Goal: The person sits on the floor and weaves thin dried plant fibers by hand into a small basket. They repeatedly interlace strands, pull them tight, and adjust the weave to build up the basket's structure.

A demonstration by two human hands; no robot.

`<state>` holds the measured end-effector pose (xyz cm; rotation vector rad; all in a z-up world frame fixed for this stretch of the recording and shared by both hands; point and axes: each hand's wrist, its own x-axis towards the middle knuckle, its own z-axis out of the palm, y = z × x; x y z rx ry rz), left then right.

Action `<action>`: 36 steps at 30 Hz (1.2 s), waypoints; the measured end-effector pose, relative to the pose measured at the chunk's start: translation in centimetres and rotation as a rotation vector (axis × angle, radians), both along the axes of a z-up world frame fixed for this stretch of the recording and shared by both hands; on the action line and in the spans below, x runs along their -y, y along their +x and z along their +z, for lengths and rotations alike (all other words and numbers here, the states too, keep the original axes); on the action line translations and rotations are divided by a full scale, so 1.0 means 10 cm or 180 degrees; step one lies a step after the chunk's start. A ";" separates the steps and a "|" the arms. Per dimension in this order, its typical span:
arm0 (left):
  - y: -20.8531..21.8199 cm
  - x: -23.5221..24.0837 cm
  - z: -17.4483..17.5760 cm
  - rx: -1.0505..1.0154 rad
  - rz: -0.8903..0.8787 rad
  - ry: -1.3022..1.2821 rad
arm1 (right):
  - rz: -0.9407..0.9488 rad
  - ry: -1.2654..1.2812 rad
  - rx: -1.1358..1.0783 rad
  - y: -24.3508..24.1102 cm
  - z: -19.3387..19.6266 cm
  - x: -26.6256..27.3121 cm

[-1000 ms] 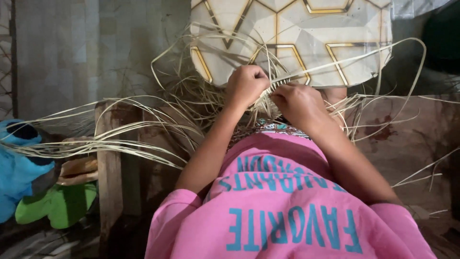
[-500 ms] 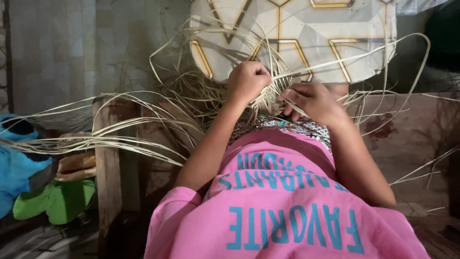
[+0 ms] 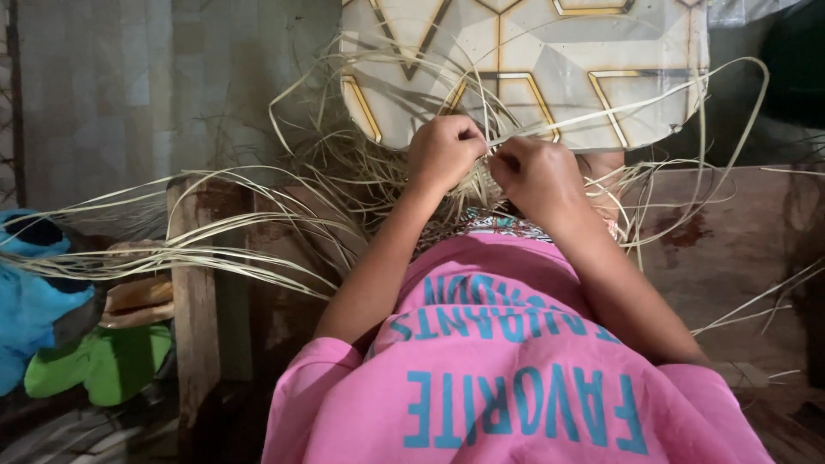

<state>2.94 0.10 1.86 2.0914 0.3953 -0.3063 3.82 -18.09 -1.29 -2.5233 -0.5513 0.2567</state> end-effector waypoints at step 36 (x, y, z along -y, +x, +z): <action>0.00 0.16 -0.24 0.0321 -0.0055 0.0729 | -0.0496 -0.0972 0.1483 0.02 0.29 0.32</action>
